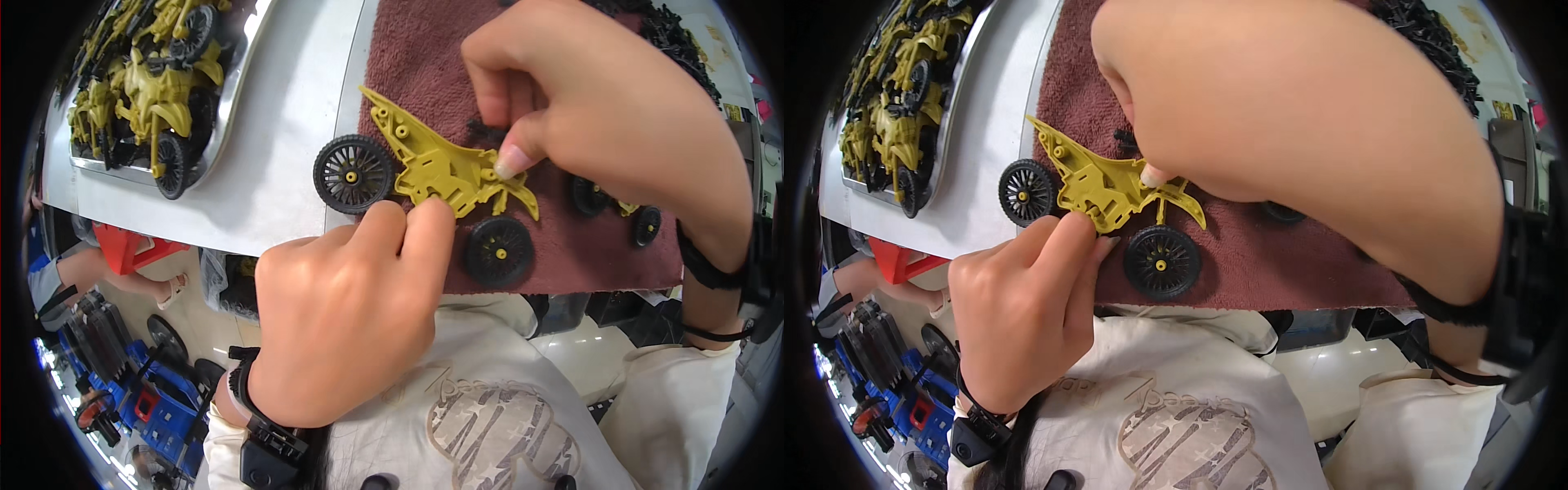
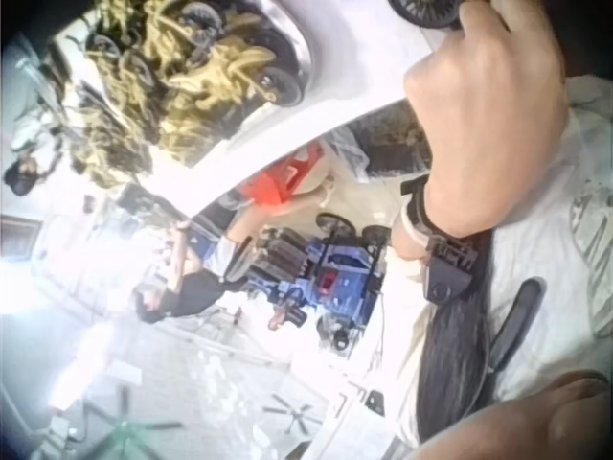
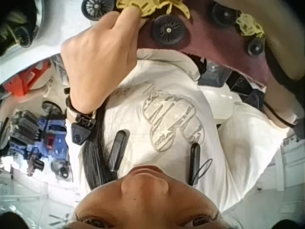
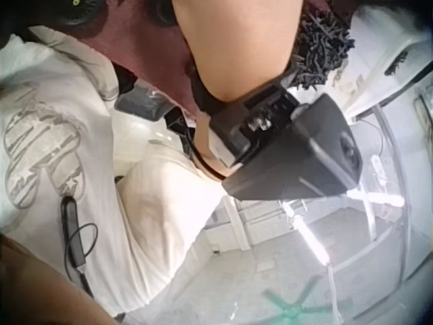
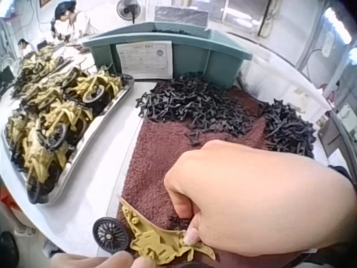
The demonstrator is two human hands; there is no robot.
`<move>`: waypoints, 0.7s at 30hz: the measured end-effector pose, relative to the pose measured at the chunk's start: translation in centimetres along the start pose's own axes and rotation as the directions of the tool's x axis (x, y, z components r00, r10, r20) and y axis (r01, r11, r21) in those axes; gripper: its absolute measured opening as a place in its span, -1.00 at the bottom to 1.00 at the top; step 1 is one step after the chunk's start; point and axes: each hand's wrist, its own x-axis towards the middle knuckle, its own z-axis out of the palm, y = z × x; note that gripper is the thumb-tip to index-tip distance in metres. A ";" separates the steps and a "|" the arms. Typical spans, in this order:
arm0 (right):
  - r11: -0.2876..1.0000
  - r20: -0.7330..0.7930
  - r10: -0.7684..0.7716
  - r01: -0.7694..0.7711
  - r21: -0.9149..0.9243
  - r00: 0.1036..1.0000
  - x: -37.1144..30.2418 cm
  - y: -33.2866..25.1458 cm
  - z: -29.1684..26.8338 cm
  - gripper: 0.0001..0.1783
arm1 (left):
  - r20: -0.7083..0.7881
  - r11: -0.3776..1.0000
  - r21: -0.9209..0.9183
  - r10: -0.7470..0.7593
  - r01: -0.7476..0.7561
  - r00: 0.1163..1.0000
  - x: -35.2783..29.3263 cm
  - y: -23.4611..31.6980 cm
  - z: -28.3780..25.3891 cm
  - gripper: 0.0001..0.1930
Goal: Assembling plastic toy motorcycle models by attaching wheels and handlebars to the body frames.
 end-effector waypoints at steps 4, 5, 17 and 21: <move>0.999 -0.115 0.027 -0.029 -0.013 0.993 -0.9 1.5 1.4 -0.72 | -0.023 1.000 0.013 -0.001 0.002 1.000 0.0 0.6 0.1 -0.82; 0.997 -0.212 -0.030 0.016 -0.069 0.977 -1.2 2.1 1.6 -0.69 | -0.036 1.000 0.025 0.013 -0.012 0.999 -0.1 0.7 0.1 -0.82; 0.960 -0.857 0.274 -0.181 0.215 0.437 -19.9 13.4 4.9 -0.78 | -0.005 0.949 -0.247 -0.204 0.197 0.979 -0.6 3.0 -0.5 -0.80; 0.851 -0.840 0.405 -0.486 0.201 0.362 -23.3 17.1 7.1 -0.54 | -0.038 0.946 -0.264 -0.207 0.190 0.978 -0.7 2.9 -1.4 -0.82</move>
